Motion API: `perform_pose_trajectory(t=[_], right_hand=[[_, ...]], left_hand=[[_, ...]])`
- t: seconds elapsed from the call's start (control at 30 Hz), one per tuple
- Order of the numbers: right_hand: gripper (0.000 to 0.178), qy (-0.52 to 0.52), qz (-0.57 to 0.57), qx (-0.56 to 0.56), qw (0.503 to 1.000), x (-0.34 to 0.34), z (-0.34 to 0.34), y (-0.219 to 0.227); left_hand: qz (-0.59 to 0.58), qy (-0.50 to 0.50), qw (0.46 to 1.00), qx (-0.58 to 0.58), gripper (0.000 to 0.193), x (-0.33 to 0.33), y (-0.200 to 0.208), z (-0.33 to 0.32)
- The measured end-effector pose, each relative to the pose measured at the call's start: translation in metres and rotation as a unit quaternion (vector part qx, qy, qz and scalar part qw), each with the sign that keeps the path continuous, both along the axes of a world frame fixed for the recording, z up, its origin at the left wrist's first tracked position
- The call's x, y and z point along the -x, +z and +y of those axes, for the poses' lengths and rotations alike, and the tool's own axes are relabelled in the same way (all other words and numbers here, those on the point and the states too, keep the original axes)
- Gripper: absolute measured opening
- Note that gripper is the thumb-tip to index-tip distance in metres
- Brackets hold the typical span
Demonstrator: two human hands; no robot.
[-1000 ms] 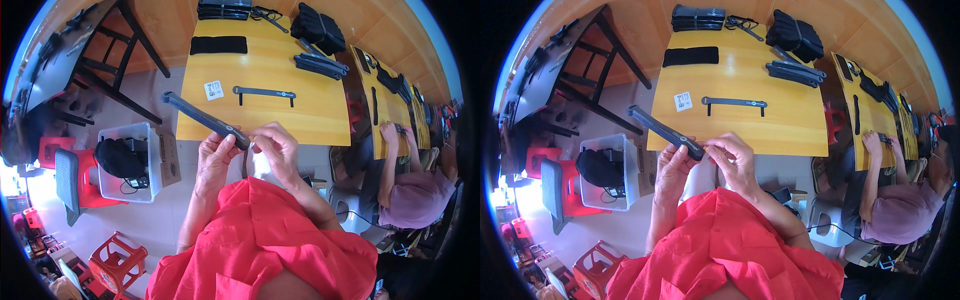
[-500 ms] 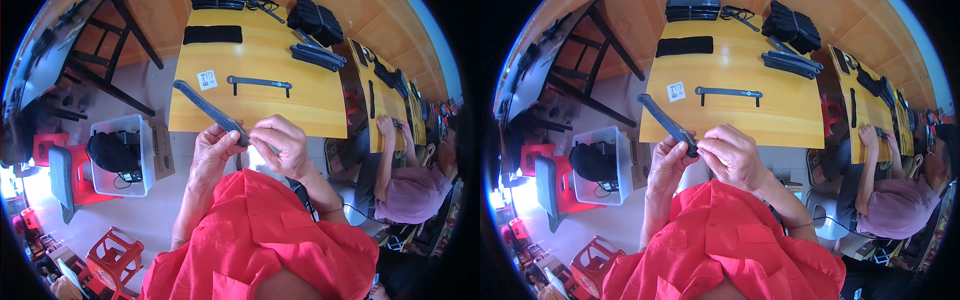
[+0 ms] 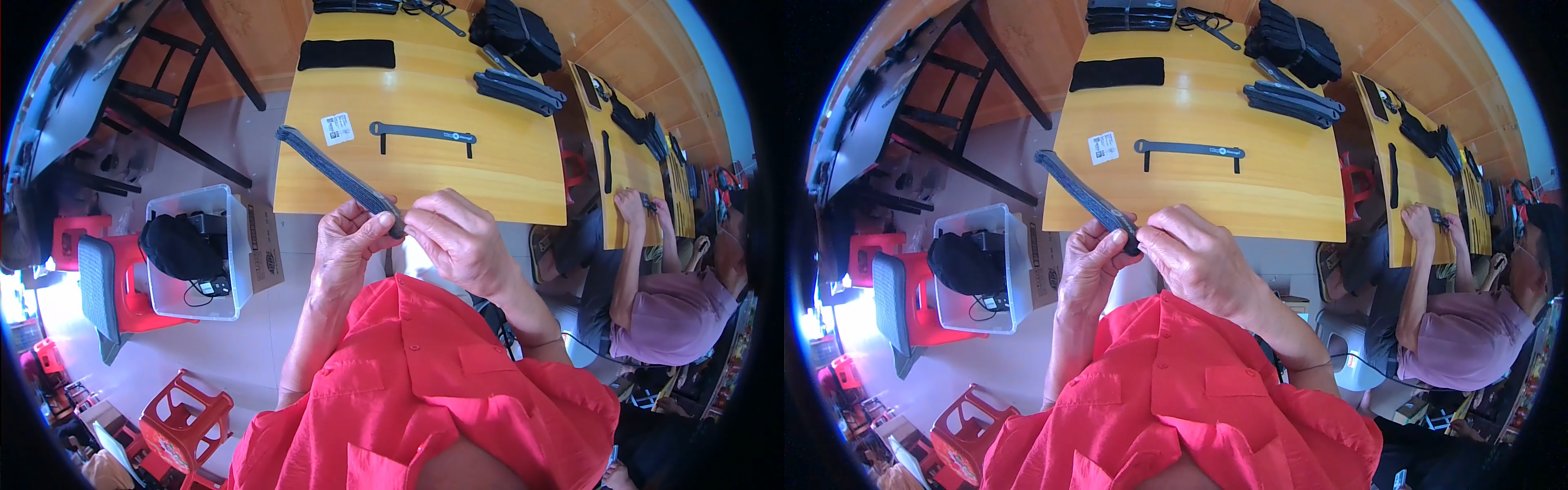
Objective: Assembling black textile straps by attaching small plastic components.
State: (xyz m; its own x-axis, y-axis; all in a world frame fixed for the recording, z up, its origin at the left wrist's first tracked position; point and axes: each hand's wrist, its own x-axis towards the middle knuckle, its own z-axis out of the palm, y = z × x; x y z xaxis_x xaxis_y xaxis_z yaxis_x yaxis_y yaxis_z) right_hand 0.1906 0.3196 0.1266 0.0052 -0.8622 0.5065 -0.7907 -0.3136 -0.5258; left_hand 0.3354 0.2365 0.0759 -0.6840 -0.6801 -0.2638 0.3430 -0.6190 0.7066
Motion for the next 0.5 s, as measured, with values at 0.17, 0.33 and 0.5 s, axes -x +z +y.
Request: perform_pose_trajectory(t=[0.17,0.33,0.5], right_hand=[[0.019,-0.011,0.003,-0.021,1.000,-0.003,0.001,0.000],[0.020,-0.019,-0.002,-0.024,1.000,-0.005,0.003,-0.002],[0.021,-0.034,0.029,-0.018,0.999,-0.006,0.003,-0.006]], left_hand=[[-0.012,0.010,1.000,0.007,0.024,0.001,-0.004,0.002],[-0.011,0.029,0.999,-0.014,0.024,0.004,-0.001,0.008],[-0.023,0.049,0.999,-0.004,0.024,0.007,0.001,0.011]])
